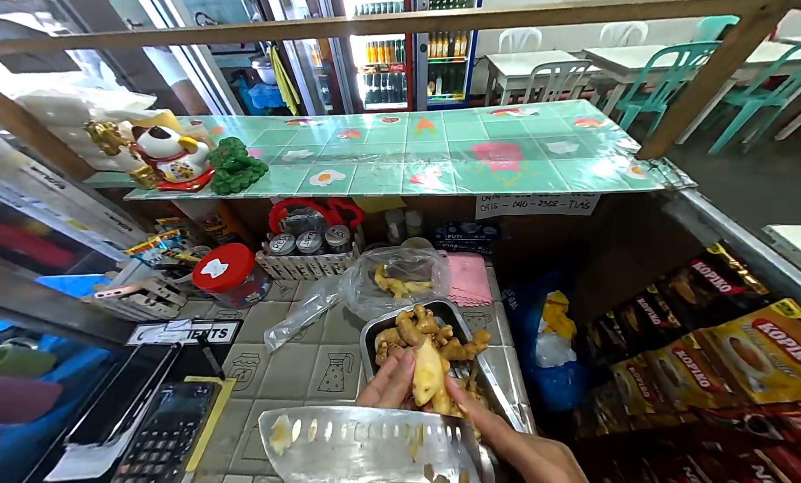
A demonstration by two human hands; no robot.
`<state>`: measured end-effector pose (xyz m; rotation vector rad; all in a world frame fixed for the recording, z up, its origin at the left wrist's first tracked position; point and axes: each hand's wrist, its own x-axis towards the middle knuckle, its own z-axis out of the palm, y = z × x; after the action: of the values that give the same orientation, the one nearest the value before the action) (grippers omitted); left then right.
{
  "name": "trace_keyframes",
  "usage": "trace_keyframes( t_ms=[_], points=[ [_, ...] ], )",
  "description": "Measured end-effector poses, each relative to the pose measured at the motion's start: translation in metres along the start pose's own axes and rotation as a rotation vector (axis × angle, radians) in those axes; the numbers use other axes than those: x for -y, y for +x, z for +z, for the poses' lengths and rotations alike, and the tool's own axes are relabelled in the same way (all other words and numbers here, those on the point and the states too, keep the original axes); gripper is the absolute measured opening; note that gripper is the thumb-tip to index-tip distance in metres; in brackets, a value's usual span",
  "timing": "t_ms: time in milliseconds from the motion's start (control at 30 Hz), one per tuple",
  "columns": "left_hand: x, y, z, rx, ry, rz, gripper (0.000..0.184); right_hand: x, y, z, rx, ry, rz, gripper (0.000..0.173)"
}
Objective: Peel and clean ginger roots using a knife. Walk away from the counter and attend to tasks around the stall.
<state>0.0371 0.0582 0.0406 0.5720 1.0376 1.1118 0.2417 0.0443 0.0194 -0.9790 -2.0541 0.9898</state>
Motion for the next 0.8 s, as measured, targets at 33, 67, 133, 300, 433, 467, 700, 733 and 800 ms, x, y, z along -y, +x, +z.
trace_keyframes(
  t_ms=[33,67,133,300,433,467,700,733,800],
  points=[
    [0.001,0.000,0.000,0.001,-0.014,0.010,0.032,0.000,0.000,0.000,0.000,-0.010,-0.009,0.071],
    [0.002,0.000,0.001,0.001,-0.026,0.021,0.032,0.000,0.000,-0.001,0.004,-0.014,-0.013,0.071],
    [0.003,-0.001,0.000,0.010,-0.034,0.028,0.031,0.001,0.000,-0.001,0.002,-0.020,-0.020,0.071],
    [0.005,-0.002,0.002,-0.026,-0.040,0.037,0.030,0.002,0.000,-0.001,-0.023,-0.083,-0.049,0.068],
    [0.010,-0.002,0.001,-0.030,-0.095,0.046,0.029,0.001,0.000,-0.001,-0.023,-0.082,-0.032,0.065],
    [0.011,-0.002,-0.001,-0.018,-0.093,0.052,0.029,0.001,-0.001,-0.001,-0.013,-0.048,-0.023,0.065],
    [0.013,-0.003,-0.006,0.021,-0.138,0.070,0.030,-0.004,0.001,-0.004,0.022,0.103,-0.030,0.059],
    [0.012,-0.002,-0.005,0.021,-0.129,0.065,0.030,-0.004,0.001,-0.006,0.034,0.113,-0.024,0.060],
    [0.010,-0.003,-0.003,0.015,-0.109,0.059,0.030,-0.003,0.002,-0.007,0.038,0.151,-0.012,0.063]
  ],
)
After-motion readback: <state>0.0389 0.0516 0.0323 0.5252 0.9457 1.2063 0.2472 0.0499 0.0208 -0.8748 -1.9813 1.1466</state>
